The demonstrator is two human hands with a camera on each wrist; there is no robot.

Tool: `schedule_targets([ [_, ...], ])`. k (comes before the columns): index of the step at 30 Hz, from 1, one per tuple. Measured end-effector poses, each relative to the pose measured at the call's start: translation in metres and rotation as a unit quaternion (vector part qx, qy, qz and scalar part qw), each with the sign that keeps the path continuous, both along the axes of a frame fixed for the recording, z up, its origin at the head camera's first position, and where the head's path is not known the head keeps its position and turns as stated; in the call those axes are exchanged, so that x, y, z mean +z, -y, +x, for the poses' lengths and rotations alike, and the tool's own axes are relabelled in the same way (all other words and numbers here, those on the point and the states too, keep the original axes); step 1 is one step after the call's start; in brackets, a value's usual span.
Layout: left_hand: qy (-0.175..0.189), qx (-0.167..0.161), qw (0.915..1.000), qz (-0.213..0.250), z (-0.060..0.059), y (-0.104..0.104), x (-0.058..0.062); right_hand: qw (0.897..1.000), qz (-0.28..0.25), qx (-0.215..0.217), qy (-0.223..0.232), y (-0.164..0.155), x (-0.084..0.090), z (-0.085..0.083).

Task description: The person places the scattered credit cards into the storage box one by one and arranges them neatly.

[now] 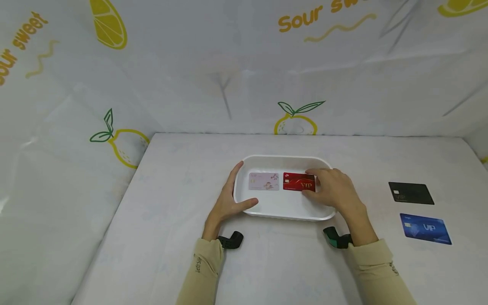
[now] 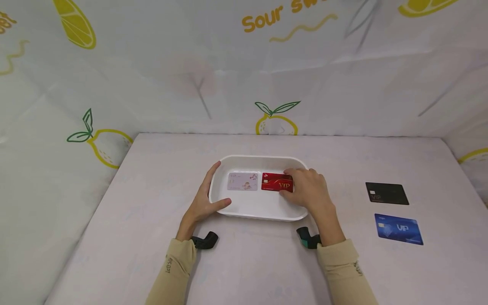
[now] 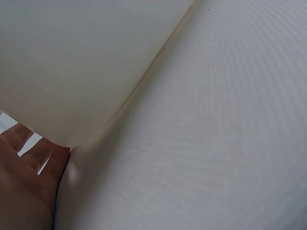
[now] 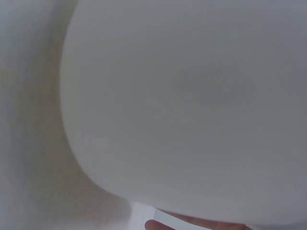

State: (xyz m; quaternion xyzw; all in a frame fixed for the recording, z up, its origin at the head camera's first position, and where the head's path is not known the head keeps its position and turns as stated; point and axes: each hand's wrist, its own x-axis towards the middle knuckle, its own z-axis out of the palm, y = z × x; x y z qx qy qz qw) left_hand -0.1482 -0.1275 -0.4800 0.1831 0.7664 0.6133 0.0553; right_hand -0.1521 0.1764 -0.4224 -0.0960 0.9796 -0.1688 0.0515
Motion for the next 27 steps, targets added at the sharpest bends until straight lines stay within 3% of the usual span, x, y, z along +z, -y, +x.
schedule_targets([
  [16,0.004,0.0,1.0,0.002,-0.001,0.0006,-0.002,1.0,-0.01,-0.003,-0.001,0.0003,-0.0005,-0.0012],
  [27,0.002,-0.002,1.0,-0.002,-0.0012,0.0009,-0.003,0.998,-0.037,0.003,0.043,-0.0055,0.0049,0.0007],
])
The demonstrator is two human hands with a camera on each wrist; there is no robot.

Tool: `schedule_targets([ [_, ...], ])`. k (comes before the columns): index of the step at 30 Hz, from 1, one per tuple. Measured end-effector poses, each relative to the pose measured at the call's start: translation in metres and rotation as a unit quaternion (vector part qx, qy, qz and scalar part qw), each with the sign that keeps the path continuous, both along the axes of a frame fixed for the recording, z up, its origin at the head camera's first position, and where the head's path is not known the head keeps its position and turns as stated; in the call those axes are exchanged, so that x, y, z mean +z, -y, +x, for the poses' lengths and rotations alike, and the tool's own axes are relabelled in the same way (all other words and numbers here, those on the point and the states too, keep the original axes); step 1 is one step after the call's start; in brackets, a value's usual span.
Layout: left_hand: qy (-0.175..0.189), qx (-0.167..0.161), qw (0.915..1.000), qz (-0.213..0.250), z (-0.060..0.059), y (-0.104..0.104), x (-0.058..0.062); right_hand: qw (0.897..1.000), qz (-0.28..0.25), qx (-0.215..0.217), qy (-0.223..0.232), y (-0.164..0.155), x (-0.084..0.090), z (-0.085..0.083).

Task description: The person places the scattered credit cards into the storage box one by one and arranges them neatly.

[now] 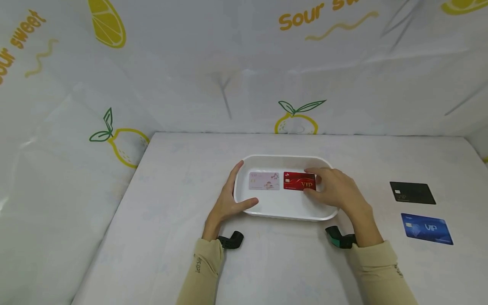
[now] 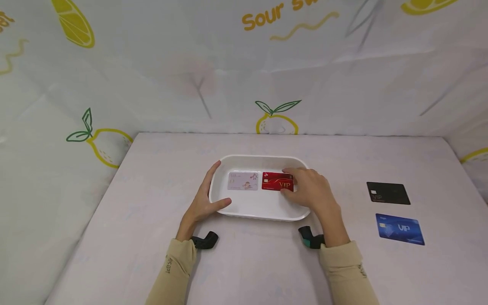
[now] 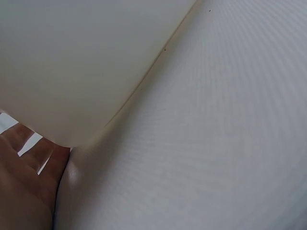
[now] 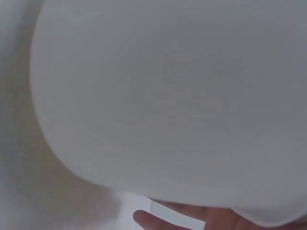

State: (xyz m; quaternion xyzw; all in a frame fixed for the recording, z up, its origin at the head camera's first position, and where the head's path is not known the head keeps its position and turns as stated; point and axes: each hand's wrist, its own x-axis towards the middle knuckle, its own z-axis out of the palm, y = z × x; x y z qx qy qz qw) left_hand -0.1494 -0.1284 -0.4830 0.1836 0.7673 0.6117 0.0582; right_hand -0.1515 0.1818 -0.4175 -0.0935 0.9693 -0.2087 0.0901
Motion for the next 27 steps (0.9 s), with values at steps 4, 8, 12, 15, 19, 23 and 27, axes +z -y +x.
schedule_targets([
  [4,-0.001,0.002,1.0,-0.002,0.0,0.0,0.0,1.0,-0.009,0.011,0.002,-0.002,0.003,0.001],
  [8,-0.003,0.001,1.0,-0.002,0.0,0.0,0.0,0.999,-0.024,0.024,-0.002,-0.006,0.005,0.002],
  [12,-0.004,0.003,1.0,-0.003,0.0,0.0,0.0,0.998,-0.051,0.033,-0.012,-0.012,0.009,0.007],
  [15,-0.004,0.003,1.0,-0.004,0.0,0.0,0.001,0.997,-0.073,0.033,-0.022,-0.017,0.013,0.01],
  [19,0.0,0.005,1.0,-0.005,0.0,0.0,0.003,0.994,-0.098,0.031,-0.035,-0.023,0.015,0.015],
  [23,0.002,0.004,1.0,-0.003,0.0,0.0,0.003,0.992,-0.117,0.035,-0.042,-0.029,0.015,0.019],
  [27,0.003,0.0,1.0,0.004,0.0,-0.001,0.003,0.989,-0.136,0.04,-0.051,-0.033,0.013,0.021],
])
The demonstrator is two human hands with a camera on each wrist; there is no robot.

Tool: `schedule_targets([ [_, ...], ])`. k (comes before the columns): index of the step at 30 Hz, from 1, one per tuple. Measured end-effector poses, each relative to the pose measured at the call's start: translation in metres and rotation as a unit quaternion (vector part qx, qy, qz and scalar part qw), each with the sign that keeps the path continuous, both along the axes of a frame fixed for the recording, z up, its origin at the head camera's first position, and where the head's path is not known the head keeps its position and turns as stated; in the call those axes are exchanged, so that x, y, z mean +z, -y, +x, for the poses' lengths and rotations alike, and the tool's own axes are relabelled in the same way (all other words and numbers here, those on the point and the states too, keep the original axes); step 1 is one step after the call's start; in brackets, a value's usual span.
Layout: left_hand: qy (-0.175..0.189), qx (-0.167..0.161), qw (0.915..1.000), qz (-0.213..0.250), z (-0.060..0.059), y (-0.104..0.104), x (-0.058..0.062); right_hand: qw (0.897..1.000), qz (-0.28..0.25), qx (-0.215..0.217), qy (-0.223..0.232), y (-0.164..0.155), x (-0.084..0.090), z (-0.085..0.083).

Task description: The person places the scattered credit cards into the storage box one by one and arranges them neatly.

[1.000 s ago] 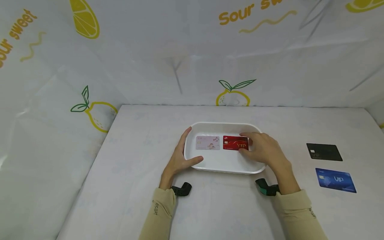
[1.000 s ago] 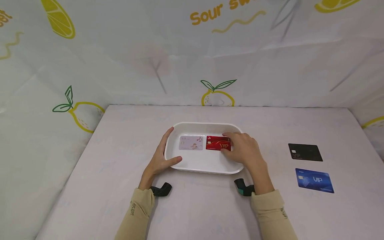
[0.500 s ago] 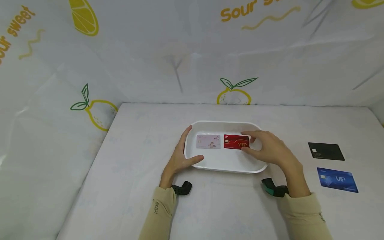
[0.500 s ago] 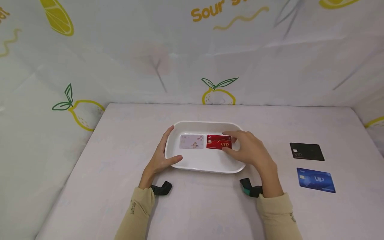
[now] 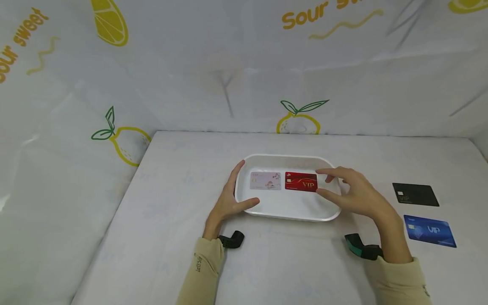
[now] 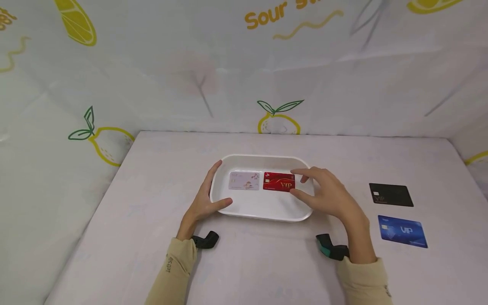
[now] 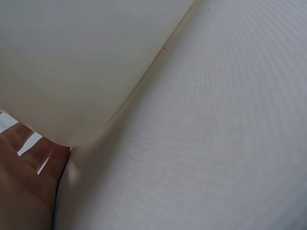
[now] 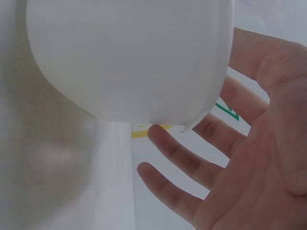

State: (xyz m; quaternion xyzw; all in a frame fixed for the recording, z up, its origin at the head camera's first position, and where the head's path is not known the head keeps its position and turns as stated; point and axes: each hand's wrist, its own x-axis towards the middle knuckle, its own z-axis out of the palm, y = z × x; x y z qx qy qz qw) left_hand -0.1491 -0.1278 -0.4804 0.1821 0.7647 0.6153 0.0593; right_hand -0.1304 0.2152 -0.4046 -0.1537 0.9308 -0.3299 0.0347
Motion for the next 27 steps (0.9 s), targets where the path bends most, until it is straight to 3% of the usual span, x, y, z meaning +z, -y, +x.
schedule_targets([
  [3,-0.001,-0.001,1.0,0.002,0.0,-0.001,0.0,1.0,-0.018,-0.001,-0.006,-0.004,-0.002,0.002],
  [11,0.001,0.001,1.0,0.0,0.001,-0.001,0.0,0.997,-0.035,-0.011,-0.072,-0.014,-0.004,0.003],
  [27,-0.003,0.002,0.9999,-0.01,0.0,0.0,-0.001,0.997,-0.018,-0.035,-0.073,-0.046,-0.003,0.005],
])
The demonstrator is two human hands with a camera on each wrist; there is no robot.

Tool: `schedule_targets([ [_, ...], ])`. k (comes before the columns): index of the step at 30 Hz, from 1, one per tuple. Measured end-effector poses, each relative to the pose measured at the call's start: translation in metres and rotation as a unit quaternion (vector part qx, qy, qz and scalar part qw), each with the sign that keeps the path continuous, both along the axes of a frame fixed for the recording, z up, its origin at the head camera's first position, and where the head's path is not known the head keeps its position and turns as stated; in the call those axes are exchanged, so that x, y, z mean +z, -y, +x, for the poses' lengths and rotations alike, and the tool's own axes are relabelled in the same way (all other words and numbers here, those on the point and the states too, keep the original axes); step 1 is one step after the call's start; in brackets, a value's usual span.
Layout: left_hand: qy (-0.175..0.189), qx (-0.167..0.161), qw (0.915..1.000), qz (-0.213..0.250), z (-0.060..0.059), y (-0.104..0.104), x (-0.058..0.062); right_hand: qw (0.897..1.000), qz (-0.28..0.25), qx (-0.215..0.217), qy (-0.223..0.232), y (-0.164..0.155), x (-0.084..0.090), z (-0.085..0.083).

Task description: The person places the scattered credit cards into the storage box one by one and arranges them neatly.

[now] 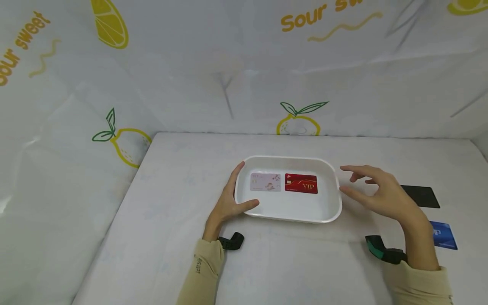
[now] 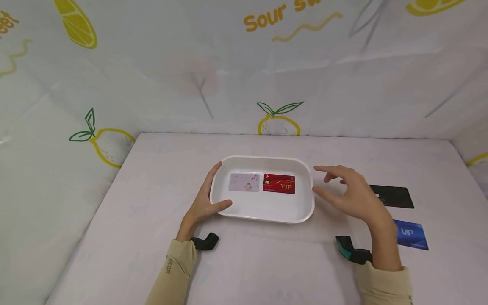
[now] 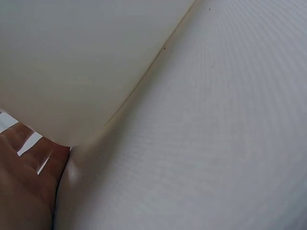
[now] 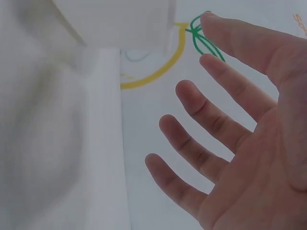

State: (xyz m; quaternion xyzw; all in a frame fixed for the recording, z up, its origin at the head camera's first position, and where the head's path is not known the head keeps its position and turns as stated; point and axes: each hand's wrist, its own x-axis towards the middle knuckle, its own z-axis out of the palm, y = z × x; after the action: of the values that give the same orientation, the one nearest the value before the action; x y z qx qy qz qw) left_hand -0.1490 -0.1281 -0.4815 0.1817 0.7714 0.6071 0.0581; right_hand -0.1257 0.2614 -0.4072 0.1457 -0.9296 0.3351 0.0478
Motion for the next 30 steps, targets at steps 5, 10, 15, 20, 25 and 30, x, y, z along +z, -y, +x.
schedule_targets([
  [5,0.001,0.004,1.0,-0.005,0.0,0.001,-0.001,1.0,0.0,-0.011,0.01,-0.018,-0.003,0.0],
  [10,-0.007,0.003,1.0,-0.003,0.0,0.001,-0.002,0.999,-0.003,-0.032,0.026,-0.035,-0.006,0.002],
  [15,-0.007,-0.004,0.9999,0.006,-0.001,0.001,-0.002,0.997,0.005,-0.059,0.046,-0.058,-0.01,0.004],
  [20,-0.008,-0.008,0.9999,0.012,-0.001,-0.001,-0.001,0.994,0.009,-0.104,0.043,-0.086,-0.012,0.009],
  [25,-0.006,-0.012,0.9997,0.019,0.0,0.0,0.0,0.991,0.012,-0.129,0.019,-0.103,-0.018,0.014],
  [30,-0.006,-0.011,0.9998,0.016,0.001,0.001,0.0,0.99,0.022,-0.142,0.012,-0.116,-0.026,0.016],
])
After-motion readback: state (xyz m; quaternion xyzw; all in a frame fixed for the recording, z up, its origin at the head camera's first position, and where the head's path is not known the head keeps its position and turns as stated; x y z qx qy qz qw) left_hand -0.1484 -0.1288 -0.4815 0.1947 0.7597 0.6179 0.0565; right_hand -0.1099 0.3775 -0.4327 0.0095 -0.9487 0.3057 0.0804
